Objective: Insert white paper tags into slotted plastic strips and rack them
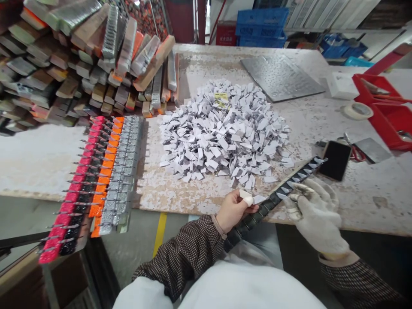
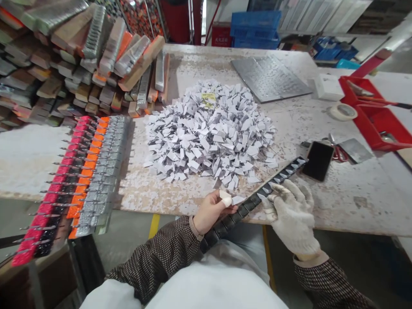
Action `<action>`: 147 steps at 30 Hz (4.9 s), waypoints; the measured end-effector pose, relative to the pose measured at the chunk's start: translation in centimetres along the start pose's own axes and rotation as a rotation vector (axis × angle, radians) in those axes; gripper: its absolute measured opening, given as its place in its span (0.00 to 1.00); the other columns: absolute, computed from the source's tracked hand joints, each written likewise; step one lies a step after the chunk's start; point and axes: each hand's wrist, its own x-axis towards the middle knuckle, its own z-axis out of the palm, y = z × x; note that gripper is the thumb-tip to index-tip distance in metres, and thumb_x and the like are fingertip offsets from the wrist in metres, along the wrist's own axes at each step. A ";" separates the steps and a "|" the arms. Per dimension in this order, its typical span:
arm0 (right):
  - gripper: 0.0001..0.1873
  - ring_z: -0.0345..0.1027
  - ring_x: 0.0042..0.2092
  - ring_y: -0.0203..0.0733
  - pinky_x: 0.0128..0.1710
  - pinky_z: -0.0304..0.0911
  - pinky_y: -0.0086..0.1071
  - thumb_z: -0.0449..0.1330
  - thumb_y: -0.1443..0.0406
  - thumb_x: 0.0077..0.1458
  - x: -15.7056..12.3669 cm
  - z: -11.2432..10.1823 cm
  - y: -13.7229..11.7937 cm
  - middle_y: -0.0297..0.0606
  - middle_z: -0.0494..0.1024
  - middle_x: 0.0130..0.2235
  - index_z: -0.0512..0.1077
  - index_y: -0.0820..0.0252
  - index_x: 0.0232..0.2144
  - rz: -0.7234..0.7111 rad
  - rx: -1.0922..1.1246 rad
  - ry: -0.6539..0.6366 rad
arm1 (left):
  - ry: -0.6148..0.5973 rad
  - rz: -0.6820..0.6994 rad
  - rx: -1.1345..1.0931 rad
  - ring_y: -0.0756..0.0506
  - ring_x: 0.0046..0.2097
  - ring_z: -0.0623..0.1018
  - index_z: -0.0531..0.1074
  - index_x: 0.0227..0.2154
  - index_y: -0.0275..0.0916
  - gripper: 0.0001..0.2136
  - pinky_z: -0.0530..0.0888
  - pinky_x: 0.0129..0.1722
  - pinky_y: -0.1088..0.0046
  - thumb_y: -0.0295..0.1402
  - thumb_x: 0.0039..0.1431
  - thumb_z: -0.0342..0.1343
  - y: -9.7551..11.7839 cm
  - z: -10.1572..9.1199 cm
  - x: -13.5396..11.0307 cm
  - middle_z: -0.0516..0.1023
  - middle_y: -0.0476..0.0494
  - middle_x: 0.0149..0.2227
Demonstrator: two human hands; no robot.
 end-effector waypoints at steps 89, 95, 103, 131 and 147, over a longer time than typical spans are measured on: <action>0.09 0.72 0.68 0.64 0.78 0.48 0.71 0.62 0.65 0.71 2.3 -2.3 -2.2 0.48 0.87 0.52 0.80 0.59 0.36 -0.212 -0.073 -0.167 | -0.198 0.550 1.330 0.36 0.51 0.82 0.77 0.51 0.40 0.09 0.79 0.55 0.58 0.37 0.74 0.61 -0.3 -1.3 -1.8 0.84 0.38 0.46; 0.10 0.71 0.67 0.61 0.78 0.45 0.70 0.62 0.60 0.68 4.7 -1.1 -1.7 0.46 0.85 0.46 0.78 0.55 0.34 -0.354 -0.071 -0.322 | -0.211 0.530 1.438 0.37 0.51 0.83 0.79 0.53 0.39 0.11 0.80 0.54 0.59 0.39 0.76 0.60 -0.2 -1.0 -1.8 0.84 0.37 0.48; 0.09 0.72 0.67 0.62 0.79 0.44 0.69 0.64 0.59 0.66 3.0 0.2 -1.6 0.51 0.85 0.51 0.77 0.57 0.34 -0.276 0.007 -0.259 | -0.186 0.562 1.438 0.38 0.48 0.84 0.80 0.50 0.39 0.10 0.80 0.52 0.61 0.39 0.76 0.61 -0.7 -0.9 -1.6 0.85 0.38 0.46; 0.09 0.76 0.66 0.65 0.76 0.60 0.65 0.69 0.61 0.67 -0.5 -1.7 -0.3 0.46 0.86 0.52 0.71 0.52 0.39 0.031 0.113 0.107 | 0.119 0.520 1.400 0.39 0.50 0.85 0.76 0.53 0.39 0.14 0.81 0.52 0.63 0.22 0.69 0.54 4.1 0.0 1.9 0.85 0.37 0.51; 0.04 0.75 0.66 0.60 0.78 0.51 0.69 0.68 0.65 0.67 0.0 -1.6 -3.1 0.45 0.86 0.51 0.75 0.54 0.38 -0.064 0.055 0.036 | -0.123 0.560 1.128 0.36 0.53 0.83 0.77 0.54 0.40 0.12 0.80 0.57 0.58 0.35 0.71 0.61 0.7 -0.1 -1.6 0.85 0.37 0.50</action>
